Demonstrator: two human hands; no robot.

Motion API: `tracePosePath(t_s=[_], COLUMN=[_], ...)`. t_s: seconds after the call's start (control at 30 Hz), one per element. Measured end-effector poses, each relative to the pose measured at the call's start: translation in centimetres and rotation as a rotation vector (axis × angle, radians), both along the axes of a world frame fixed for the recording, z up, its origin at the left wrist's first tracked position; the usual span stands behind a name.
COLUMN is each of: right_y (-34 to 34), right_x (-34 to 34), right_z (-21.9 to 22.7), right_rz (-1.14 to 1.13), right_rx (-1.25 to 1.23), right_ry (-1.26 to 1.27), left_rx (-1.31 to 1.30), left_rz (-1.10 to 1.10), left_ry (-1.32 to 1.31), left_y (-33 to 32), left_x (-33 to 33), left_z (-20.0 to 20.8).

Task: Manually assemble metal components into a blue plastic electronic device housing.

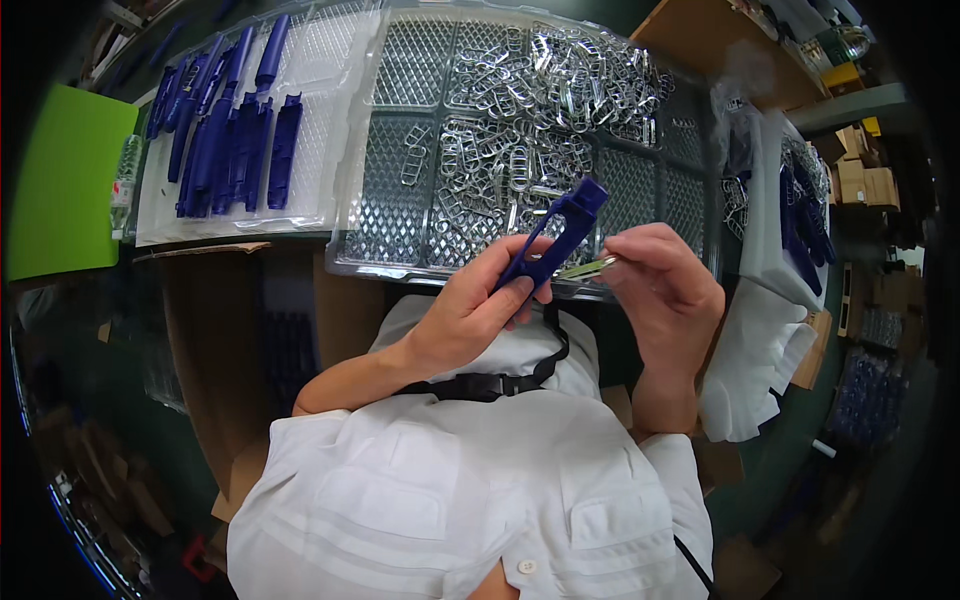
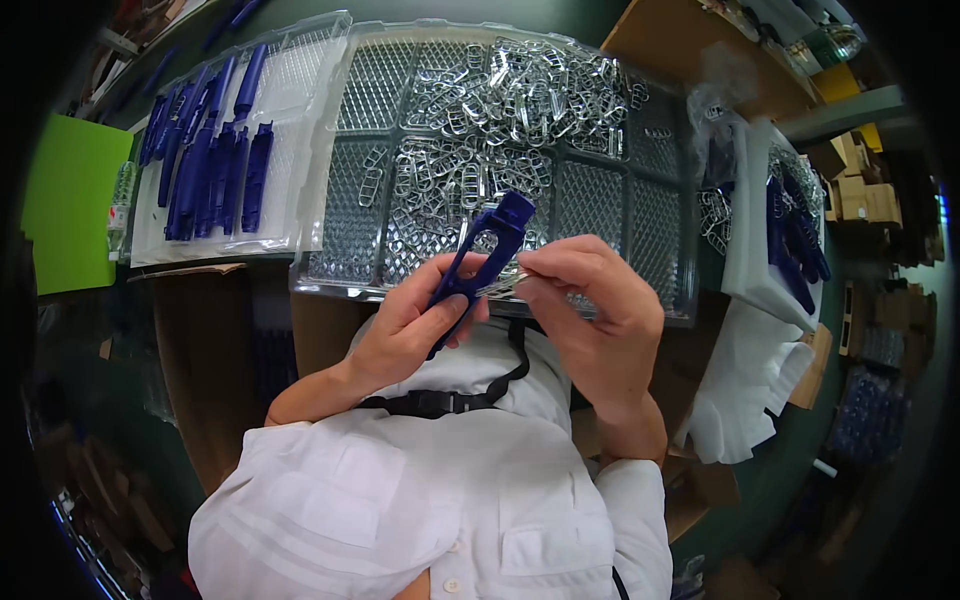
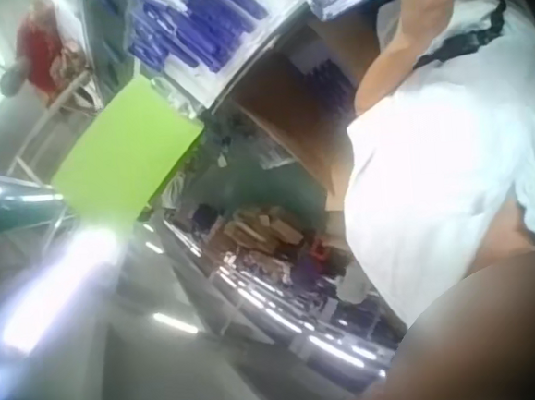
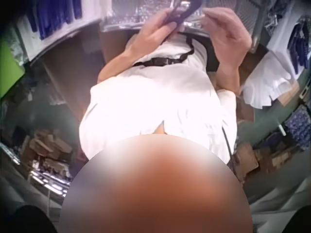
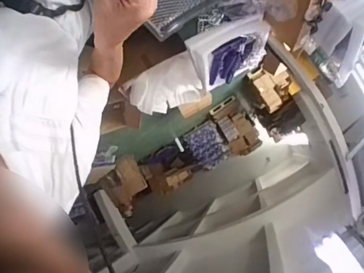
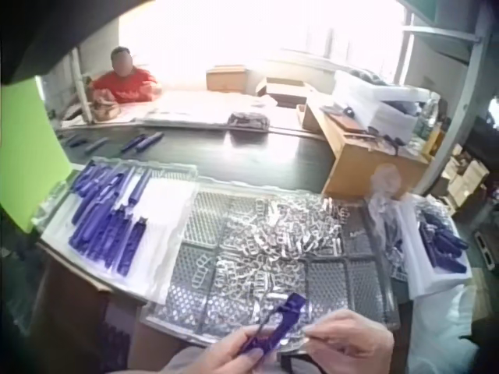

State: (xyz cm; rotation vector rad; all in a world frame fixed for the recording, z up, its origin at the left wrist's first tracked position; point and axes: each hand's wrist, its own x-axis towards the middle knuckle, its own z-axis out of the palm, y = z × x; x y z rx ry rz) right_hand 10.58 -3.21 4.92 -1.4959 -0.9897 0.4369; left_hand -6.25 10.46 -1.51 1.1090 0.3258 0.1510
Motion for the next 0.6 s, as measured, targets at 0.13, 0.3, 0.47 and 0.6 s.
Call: tracePosePath(t_s=[0.13,0.3,0.47,0.6], right_y=[0.7,1.0,1.3,1.7], right_x=[-0.8,-0.5,-0.1,0.0], right_z=[-0.4,-0.2,-0.4,-0.7], right_rz=[-0.097,-0.225,-0.196,-0.153], right_rx=[-0.030,-0.170,-0.193,-0.206], right_ry=[-0.270,-0.616,-0.588,-0.523], left_rx=[0.014,-0.004,-0.017,-0.055], left_rz=[-0.009,-0.002,-0.020,-0.027], left_ry=[-0.018,-0.033,-0.041,-0.011], left_y=[-0.6,-1.0,-1.0,-0.8], left_x=[0.8,1.1,1.2,1.2], left_z=[0.1,0.0,-0.4,-0.5])
